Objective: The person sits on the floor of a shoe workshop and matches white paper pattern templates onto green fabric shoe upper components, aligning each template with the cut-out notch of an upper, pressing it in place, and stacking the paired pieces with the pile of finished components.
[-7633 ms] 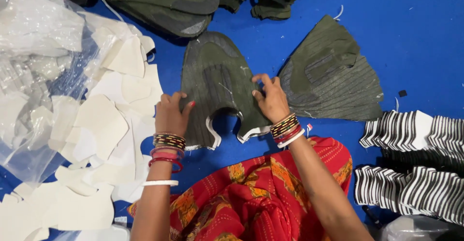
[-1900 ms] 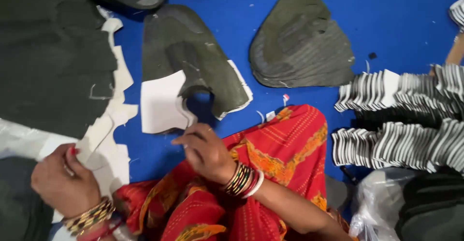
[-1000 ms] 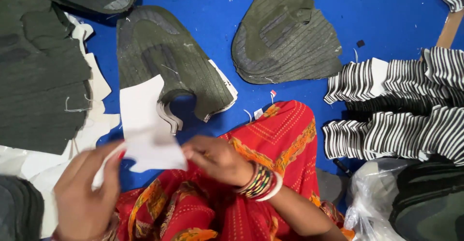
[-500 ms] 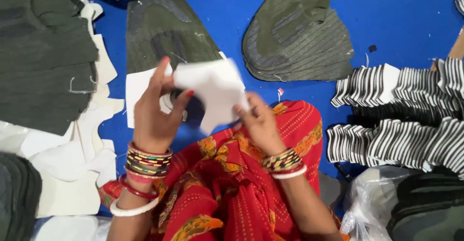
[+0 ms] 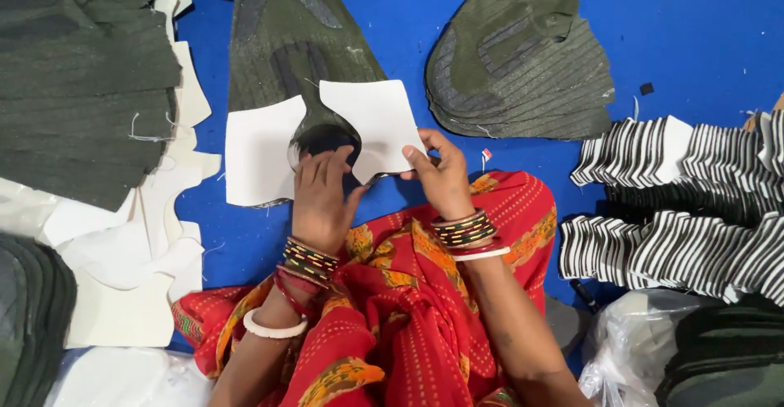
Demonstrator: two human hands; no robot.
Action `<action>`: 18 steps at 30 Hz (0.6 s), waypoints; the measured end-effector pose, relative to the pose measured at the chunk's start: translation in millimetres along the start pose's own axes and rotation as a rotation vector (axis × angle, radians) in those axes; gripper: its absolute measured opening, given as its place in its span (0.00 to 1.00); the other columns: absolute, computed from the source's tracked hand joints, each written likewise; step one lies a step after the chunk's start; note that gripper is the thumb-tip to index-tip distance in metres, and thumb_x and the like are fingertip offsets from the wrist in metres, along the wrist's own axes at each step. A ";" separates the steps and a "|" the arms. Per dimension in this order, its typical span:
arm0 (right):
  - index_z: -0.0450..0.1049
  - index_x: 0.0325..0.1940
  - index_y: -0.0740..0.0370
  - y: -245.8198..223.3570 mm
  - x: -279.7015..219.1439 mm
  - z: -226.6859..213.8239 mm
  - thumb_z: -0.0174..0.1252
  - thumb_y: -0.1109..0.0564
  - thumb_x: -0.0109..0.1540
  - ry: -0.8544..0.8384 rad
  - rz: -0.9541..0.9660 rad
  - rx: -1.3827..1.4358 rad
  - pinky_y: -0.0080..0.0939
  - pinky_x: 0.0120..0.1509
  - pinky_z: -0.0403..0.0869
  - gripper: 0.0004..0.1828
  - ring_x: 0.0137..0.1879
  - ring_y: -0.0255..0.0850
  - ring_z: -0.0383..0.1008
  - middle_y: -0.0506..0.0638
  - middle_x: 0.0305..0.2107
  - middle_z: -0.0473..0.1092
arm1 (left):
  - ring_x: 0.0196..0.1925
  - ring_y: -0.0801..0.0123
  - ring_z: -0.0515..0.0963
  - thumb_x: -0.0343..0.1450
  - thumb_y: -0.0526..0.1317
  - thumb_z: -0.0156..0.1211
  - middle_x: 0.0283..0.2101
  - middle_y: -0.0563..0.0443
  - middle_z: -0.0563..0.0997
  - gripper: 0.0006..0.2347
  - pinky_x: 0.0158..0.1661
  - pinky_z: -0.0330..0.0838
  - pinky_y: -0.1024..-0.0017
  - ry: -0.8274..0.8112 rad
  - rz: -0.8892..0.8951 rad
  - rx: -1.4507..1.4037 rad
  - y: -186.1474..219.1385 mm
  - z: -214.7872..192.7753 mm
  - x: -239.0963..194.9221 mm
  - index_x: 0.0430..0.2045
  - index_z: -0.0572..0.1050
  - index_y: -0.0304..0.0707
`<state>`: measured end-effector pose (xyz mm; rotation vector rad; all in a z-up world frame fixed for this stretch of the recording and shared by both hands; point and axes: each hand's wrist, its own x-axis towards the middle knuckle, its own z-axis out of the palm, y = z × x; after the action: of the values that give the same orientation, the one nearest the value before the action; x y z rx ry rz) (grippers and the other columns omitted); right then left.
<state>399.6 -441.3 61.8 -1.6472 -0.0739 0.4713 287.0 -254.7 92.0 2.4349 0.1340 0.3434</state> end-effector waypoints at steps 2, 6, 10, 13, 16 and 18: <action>0.73 0.55 0.69 -0.3 -0.3 3.6 0.58 0.62 0.67 0.010 -0.002 -0.009 0.35 0.39 0.82 0.13 0.42 0.33 0.77 0.51 0.43 0.75 | 0.60 0.51 0.71 0.65 0.37 0.70 0.44 0.48 0.77 0.29 0.67 0.58 0.47 0.003 -0.003 -0.011 -0.4 -0.2 0.9 0.61 0.67 0.37; 0.72 0.54 0.69 4.0 -0.3 6.5 0.58 0.62 0.66 0.033 -0.034 -0.009 0.34 0.38 0.82 0.13 0.41 0.32 0.77 0.50 0.44 0.75 | 0.58 0.51 0.72 0.65 0.36 0.70 0.43 0.48 0.76 0.28 0.66 0.58 0.47 0.020 -0.008 -0.046 0.1 -1.0 1.4 0.61 0.67 0.36; 0.72 0.55 0.70 -3.4 -1.8 9.0 0.58 0.62 0.67 0.048 -0.026 -0.038 0.34 0.38 0.82 0.13 0.40 0.33 0.78 0.51 0.44 0.75 | 0.59 0.50 0.71 0.66 0.36 0.69 0.45 0.46 0.76 0.22 0.66 0.59 0.47 0.040 0.041 -0.033 -7.0 6.3 -2.3 0.55 0.72 0.36; 0.74 0.53 0.68 -16.4 -5.3 10.9 0.59 0.61 0.65 0.094 -0.025 -0.105 0.33 0.34 0.79 0.13 0.36 0.32 0.76 0.50 0.43 0.75 | 0.60 0.50 0.71 0.66 0.36 0.69 0.46 0.46 0.76 0.14 0.66 0.59 0.48 0.048 0.084 0.000 -8.4 9.4 -3.7 0.45 0.77 0.38; 0.78 0.52 0.67 -20.4 -5.4 7.4 0.66 0.61 0.63 0.179 -0.198 -0.456 0.36 0.39 0.72 0.14 0.35 0.35 0.72 0.52 0.36 0.75 | 0.60 0.50 0.71 0.66 0.36 0.69 0.46 0.47 0.75 0.09 0.66 0.59 0.48 0.027 0.068 0.006 -5.7 7.5 -0.9 0.38 0.79 0.39; 0.78 0.49 0.65 -20.4 -3.6 3.2 0.69 0.59 0.60 0.182 -0.302 -0.504 0.35 0.43 0.72 0.14 0.37 0.35 0.74 0.51 0.37 0.74 | 0.60 0.51 0.72 0.66 0.36 0.69 0.47 0.47 0.76 0.08 0.66 0.59 0.48 0.026 0.063 0.007 -5.1 8.0 -0.4 0.37 0.79 0.38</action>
<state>399.8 -436.6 82.2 -2.1213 -0.3220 0.0672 288.9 -255.7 82.7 2.4464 0.0696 0.4030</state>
